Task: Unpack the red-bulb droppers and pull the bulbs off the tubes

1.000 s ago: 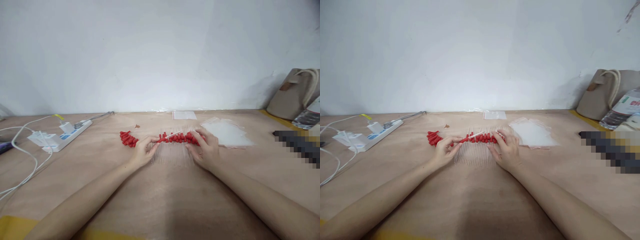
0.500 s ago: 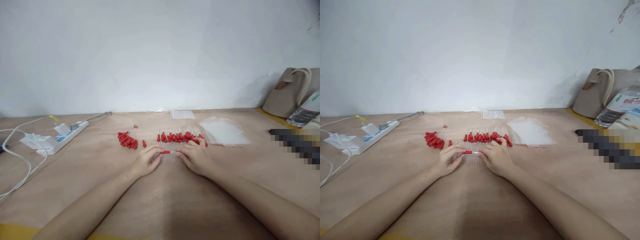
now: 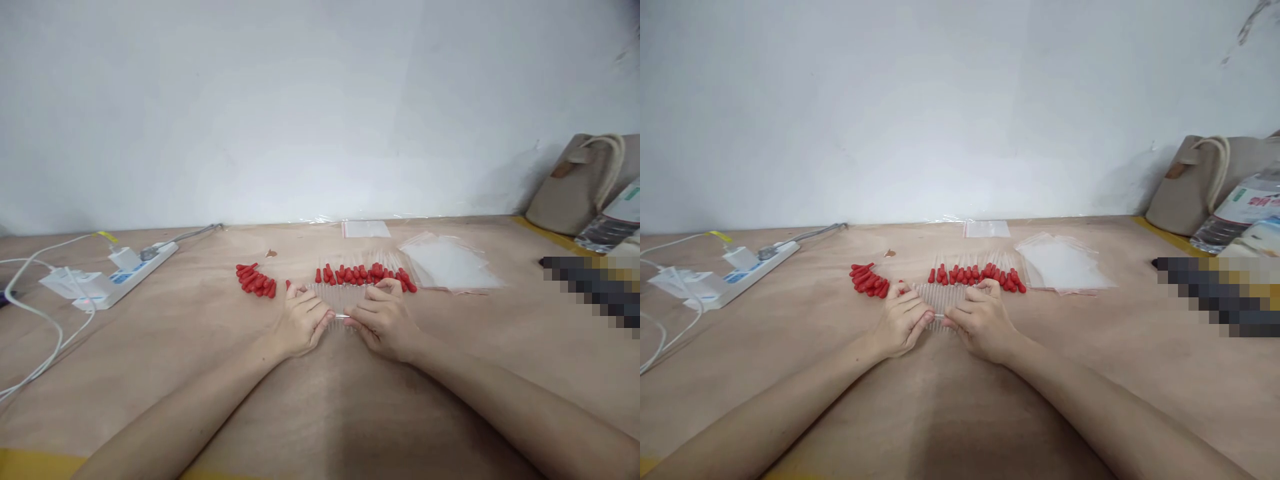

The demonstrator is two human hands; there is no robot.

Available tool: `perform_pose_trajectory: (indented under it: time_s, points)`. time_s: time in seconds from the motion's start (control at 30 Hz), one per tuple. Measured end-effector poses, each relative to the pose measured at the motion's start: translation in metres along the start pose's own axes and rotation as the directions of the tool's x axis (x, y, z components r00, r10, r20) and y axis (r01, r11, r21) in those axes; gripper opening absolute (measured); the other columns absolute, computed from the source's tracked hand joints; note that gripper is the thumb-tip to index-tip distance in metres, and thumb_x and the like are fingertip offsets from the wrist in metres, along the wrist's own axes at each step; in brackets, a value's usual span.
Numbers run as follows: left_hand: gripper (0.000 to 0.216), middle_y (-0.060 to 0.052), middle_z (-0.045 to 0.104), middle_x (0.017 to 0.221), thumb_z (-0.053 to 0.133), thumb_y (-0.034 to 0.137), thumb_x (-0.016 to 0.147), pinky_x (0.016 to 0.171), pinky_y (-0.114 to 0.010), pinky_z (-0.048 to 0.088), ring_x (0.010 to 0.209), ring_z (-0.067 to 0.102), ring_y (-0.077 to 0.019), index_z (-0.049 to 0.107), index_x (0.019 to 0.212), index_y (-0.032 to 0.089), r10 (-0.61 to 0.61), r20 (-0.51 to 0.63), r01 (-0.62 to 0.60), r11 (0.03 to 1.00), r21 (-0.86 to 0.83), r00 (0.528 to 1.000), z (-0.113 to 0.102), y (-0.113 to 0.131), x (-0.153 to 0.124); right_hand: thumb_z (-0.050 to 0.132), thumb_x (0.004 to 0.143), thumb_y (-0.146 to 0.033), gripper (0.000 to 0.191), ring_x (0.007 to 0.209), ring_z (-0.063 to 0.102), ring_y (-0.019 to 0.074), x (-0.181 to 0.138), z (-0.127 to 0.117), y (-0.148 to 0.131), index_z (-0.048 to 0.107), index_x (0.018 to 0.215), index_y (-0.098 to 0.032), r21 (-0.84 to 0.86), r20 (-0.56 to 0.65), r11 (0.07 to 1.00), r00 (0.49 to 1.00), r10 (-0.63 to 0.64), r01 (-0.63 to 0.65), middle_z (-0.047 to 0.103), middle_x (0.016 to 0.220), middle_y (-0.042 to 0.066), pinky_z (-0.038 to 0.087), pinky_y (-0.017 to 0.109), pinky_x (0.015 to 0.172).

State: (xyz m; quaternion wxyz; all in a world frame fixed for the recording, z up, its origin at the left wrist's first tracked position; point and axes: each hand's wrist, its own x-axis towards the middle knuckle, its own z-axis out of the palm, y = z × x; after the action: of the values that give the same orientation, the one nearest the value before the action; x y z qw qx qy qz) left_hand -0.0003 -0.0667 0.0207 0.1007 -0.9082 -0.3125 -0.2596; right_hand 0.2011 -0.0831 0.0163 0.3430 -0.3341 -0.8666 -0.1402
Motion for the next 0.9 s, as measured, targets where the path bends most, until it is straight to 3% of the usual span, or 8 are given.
perform_pose_trajectory:
  time_s: [0.17, 0.37, 0.47, 0.57, 0.67, 0.77, 0.9]
  points:
    - [0.037, 0.0, 0.057, 0.059, 0.028, 0.024, 0.091, 0.078, -0.036, 0.029, 0.061, 0.048, -0.0134, 0.053, 0.064, 0.017, -0.051, 0.129, 0.075, 0.98, -0.184, 0.99, -0.01, 0.002, 0.004, 0.041, 0.089, -0.02, 0.022, 0.063, 0.041, 0.0098, -0.003, -0.007, 0.004, 0.061, 0.083, -0.027, -0.15, -0.038, 0.978, 0.988, -0.149, 0.142, 0.053, 0.057, -0.006, 0.022, 0.032, 0.081]
    - [0.04, 0.003, 0.06, 0.062, 0.027, 0.026, 0.092, 0.082, -0.035, 0.03, 0.062, 0.052, -0.0117, 0.055, 0.065, 0.018, -0.084, 0.239, 0.164, 0.925, -0.342, 0.967, -0.017, 0.008, 0.008, 0.038, 0.09, -0.019, 0.031, 0.061, 0.047, 0.0065, -0.014, -0.015, 0.008, 0.058, 0.097, -0.042, -0.105, 0.076, 0.989, 0.992, -0.098, 0.105, 0.056, 0.061, -0.011, 0.025, 0.029, 0.076]
    - [0.045, 0.003, 0.058, 0.057, 0.027, 0.031, 0.092, 0.08, -0.033, 0.035, 0.059, 0.053, -0.0119, 0.054, 0.058, 0.018, -0.211, 0.273, 0.302, 0.886, -0.351, 0.939, -0.021, -0.007, 0.003, 0.043, 0.088, -0.022, 0.03, 0.059, 0.048, 0.0063, -0.025, -0.02, 0.022, 0.055, 0.104, -0.045, -0.184, -0.001, 0.976, 0.993, -0.115, 0.113, 0.058, 0.061, -0.013, 0.024, 0.029, 0.076]
    - [0.045, 0.002, 0.059, 0.06, 0.026, 0.035, 0.091, 0.068, -0.029, 0.041, 0.06, 0.054, -0.013, 0.057, 0.064, 0.018, -0.393, 0.198, 0.439, 0.836, -0.329, 0.898, -0.033, -0.033, -0.003, 0.048, 0.086, -0.027, 0.024, 0.061, 0.051, 0.0087, -0.028, -0.021, 0.04, 0.059, 0.104, -0.04, -0.292, -0.131, 0.949, 0.988, 0.081, -0.116, 0.062, 0.062, -0.009, 0.022, 0.033, 0.079]
    - [0.035, -0.004, 0.065, 0.095, 0.029, 0.029, 0.088, 0.074, -0.029, 0.045, 0.088, 0.058, -0.0179, 0.061, 0.096, 0.018, -0.47, 0.114, 0.483, 0.834, -0.267, 0.875, -0.049, -0.058, -0.004, 0.045, 0.086, -0.028, 0.024, 0.07, 0.055, 0.0133, -0.023, -0.016, 0.05, 0.062, 0.104, -0.026, -0.264, -0.187, 0.901, 0.935, 0.303, -0.345, 0.066, 0.072, 0.0, 0.022, 0.036, 0.079]
    - [0.042, -0.008, 0.053, 0.122, 0.031, 0.022, 0.083, 0.087, -0.033, 0.043, 0.108, 0.052, -0.0205, 0.05, 0.119, 0.017, -0.486, 0.152, 0.506, 0.849, -0.154, 0.861, -0.058, -0.074, -0.003, 0.04, 0.086, -0.024, 0.026, 0.072, 0.056, 0.0141, -0.02, -0.012, 0.048, 0.062, 0.102, -0.022, -0.181, -0.106, 0.906, 0.924, 0.367, -0.381, 0.067, 0.078, 0.002, 0.024, 0.033, 0.074]
    - [0.04, -0.01, 0.054, 0.118, 0.036, 0.025, 0.082, 0.085, -0.035, 0.044, 0.103, 0.054, -0.0208, 0.043, 0.121, 0.017, -0.525, 0.179, 0.544, 0.835, -0.08, 0.832, -0.057, -0.086, -0.006, 0.041, 0.084, -0.023, 0.022, 0.066, 0.057, 0.0127, -0.031, -0.016, 0.043, 0.06, 0.096, -0.02, -0.133, -0.009, 0.909, 0.917, 0.398, -0.396, 0.066, 0.073, -0.001, 0.026, 0.03, 0.071]
